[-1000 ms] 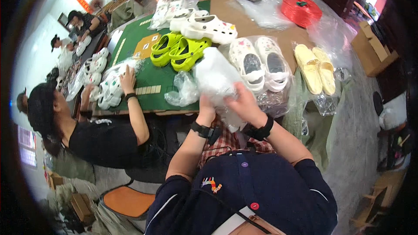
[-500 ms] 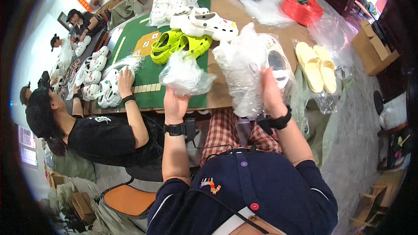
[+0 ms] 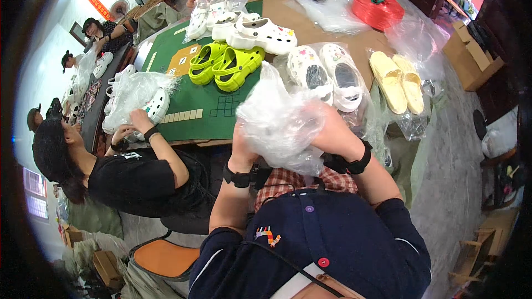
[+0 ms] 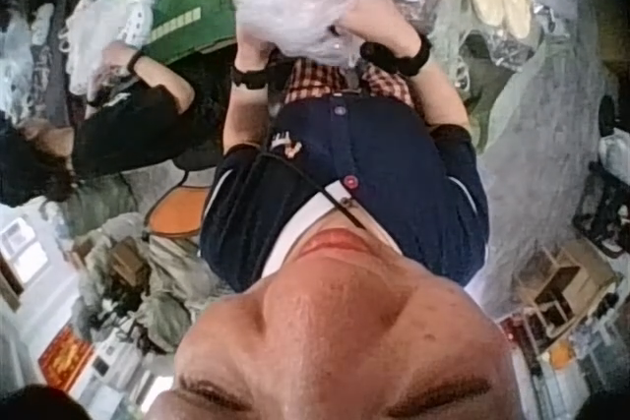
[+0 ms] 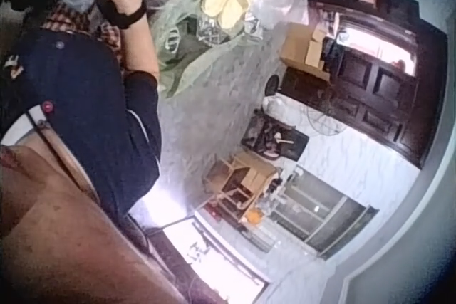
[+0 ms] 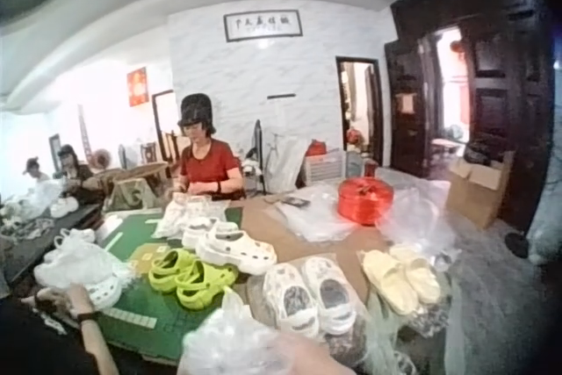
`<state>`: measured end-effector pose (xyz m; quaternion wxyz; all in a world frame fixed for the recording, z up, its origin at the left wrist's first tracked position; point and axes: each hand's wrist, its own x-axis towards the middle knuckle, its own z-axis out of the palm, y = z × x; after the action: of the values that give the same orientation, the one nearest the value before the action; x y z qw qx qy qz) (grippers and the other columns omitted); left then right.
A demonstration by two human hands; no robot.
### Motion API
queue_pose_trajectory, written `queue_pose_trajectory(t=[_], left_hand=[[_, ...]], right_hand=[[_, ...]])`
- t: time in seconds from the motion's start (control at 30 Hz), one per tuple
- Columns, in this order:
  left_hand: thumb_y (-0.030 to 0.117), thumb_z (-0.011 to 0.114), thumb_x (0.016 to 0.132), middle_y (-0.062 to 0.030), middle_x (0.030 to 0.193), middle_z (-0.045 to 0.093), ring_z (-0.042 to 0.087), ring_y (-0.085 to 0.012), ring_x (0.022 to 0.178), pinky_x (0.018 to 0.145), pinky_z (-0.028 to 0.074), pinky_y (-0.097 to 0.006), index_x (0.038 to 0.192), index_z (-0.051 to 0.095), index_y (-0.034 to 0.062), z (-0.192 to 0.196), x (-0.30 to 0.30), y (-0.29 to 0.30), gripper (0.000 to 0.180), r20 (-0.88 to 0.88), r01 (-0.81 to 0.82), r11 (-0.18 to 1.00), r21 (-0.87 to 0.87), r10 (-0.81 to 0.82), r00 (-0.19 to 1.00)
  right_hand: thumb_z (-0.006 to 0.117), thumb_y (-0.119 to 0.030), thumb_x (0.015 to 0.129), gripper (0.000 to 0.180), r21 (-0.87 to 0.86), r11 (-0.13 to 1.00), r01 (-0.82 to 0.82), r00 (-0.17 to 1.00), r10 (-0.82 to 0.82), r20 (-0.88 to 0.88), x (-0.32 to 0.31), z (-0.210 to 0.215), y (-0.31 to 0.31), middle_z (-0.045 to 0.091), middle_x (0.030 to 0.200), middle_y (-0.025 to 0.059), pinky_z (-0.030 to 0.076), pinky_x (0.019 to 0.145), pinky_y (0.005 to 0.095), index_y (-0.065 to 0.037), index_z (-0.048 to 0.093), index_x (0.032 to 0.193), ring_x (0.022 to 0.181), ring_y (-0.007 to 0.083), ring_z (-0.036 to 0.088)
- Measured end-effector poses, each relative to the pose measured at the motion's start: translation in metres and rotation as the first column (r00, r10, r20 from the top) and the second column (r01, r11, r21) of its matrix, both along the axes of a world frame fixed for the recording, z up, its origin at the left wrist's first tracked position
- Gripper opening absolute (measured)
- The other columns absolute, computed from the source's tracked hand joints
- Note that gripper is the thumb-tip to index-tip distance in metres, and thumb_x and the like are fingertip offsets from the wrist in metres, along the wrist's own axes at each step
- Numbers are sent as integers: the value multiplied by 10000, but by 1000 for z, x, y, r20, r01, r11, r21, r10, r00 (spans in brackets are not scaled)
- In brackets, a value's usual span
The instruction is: Packaging white clogs and yellow slides into plastic bags and placing them in a larger sack for shipping.
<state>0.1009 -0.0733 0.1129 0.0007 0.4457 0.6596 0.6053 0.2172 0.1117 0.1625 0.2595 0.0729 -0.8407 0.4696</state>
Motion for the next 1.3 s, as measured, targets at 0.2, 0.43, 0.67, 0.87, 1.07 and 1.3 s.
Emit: queue_pose_trajectory(t=[0.2, 0.43, 0.67, 0.87, 1.07, 1.3], left_hand=[[35, 516, 919, -140, 1157, 587, 584, -238, 1051, 929, 478, -369, 1187, 507, 15, 9, -27, -5, 269, 541, -146, 811, 567, -233, 808], [275, 526, 961, -130, 1325, 466, 492, -231, 1174, 980, 431, -374, 1376, 351, 34, 38, -27, -1, 510, 552, 191, 732, 654, -635, 541], [272, 497, 980, -104, 1144, 610, 624, -203, 985, 795, 534, -339, 1244, 499, 26, 29, -54, -3, 361, 736, -24, 920, 390, -296, 609], [538, 590, 865, -138, 1419, 392, 408, -298, 1283, 1084, 312, -497, 1435, 309, 118, 58, -72, -18, 762, 319, -75, 728, 682, -203, 926], [467, 711, 791, -164, 1458, 327, 323, -334, 1352, 1087, 301, -477, 1477, 175, 154, 56, -46, 4, 925, -786, -433, 900, 57, 308, 536], [379, 783, 731, -261, 1452, 264, 261, -402, 1353, 1064, 307, -494, 1439, 175, -9, 47, -125, 5, 1011, -281, -643, 746, -174, 588, 758]], right_hand=[[667, -192, 812, 220, -165, 957, 237, 971, -234, 41, 6, -10, 28, 677, 827, 69, 491, 697, 296, -37, 667, 967, 743, 156, 630], [635, -234, 874, 266, -402, 852, 334, 940, -274, 201, -10, -26, 65, 663, 850, 43, 471, 739, 270, 5, 638, 992, 785, 122, 589], [597, -227, 877, 308, -638, 677, 366, 927, -325, 186, -25, -31, 108, 658, 934, 58, 459, 731, 253, 26, 635, 1048, 829, 110, 588], [550, -158, 878, 294, -725, 584, 365, 919, -351, 180, -13, -21, 108, 654, 961, 63, 470, 734, 259, 50, 609, 1078, 828, 121, 598], [565, -143, 872, 225, -717, 581, 386, 914, -344, 214, -20, -38, 118, 642, 937, 55, 453, 759, 269, 33, 651, 983, 832, 135, 571], [563, -143, 859, 247, -610, 620, 493, 870, -327, 370, 0, -50, 127, 638, 945, 64, 450, 767, 263, 40, 633, 1009, 850, 133, 571]])
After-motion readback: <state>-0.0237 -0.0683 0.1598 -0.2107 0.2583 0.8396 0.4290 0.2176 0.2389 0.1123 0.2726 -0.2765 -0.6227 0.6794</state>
